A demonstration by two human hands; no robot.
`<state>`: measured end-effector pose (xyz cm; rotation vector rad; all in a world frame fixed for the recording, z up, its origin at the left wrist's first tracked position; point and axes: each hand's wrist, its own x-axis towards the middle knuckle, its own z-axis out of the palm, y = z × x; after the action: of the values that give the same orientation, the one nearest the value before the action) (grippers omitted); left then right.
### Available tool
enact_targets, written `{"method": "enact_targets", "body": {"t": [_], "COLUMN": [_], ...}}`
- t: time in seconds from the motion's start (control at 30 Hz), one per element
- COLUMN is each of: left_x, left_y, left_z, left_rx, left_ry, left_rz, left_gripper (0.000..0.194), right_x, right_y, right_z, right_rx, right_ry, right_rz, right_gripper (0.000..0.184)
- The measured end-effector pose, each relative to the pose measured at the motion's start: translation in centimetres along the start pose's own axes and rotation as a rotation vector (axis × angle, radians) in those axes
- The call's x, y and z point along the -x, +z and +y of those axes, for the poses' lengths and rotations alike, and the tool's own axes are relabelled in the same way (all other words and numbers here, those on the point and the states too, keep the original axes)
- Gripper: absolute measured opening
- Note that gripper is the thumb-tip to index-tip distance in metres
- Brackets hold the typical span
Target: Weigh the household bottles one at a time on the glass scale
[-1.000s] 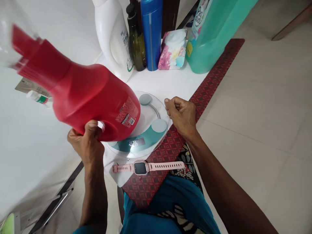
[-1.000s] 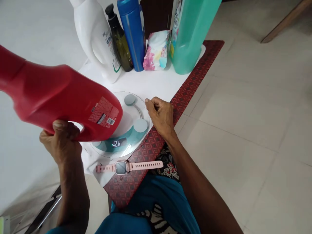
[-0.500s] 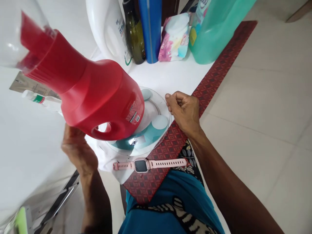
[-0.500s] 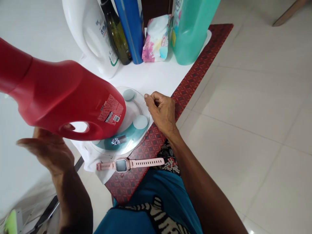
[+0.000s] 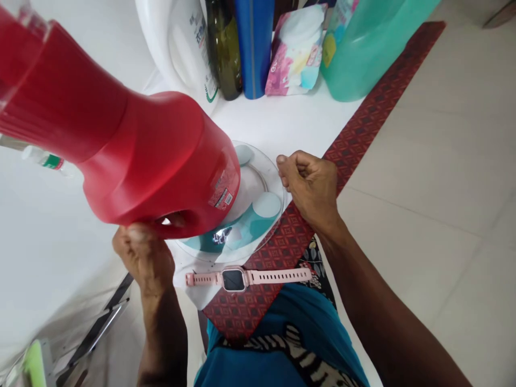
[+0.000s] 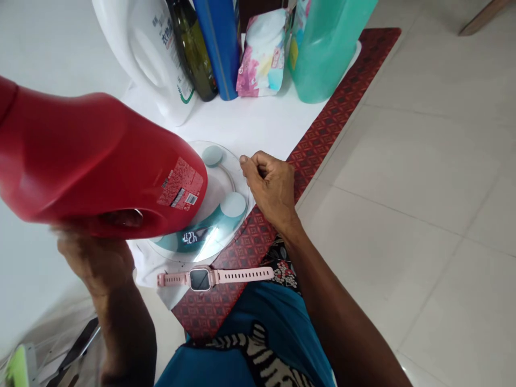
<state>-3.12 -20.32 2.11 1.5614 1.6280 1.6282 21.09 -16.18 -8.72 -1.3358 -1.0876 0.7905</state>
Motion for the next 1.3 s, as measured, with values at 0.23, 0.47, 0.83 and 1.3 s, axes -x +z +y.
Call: {"method": "enact_targets", "body": {"t": [0.23,0.47,0.83,1.3], "left_x": [-2.3,-10.7,-17.7,-15.2], "left_y": [2.0,5.3,9.3,13.1], "left_z": [0.4,-0.1,-2.5,1.6], "left_rx": [0.235,0.237,0.170,0.230], "left_ry": [-0.052,0.052,0.076,0.031], "left_rz": [0.141,0.258,0.201,-0.112], "left_gripper": [0.091,0.073,0.070,0.074], "right_x": [0.0,0.0,-0.2,-0.1], "right_y": [-0.2,-0.4,-0.7,-0.8], "right_z": [-0.1,-0.1,-0.3,-0.8], "right_rx": [-0.025,-0.049,-0.074,-0.145], "right_ry": [0.041,0.059,0.070,0.102], "right_rz": [-0.007,-0.020,-0.045,-0.059], "right_gripper": [0.056,0.057,0.058,0.057]}}
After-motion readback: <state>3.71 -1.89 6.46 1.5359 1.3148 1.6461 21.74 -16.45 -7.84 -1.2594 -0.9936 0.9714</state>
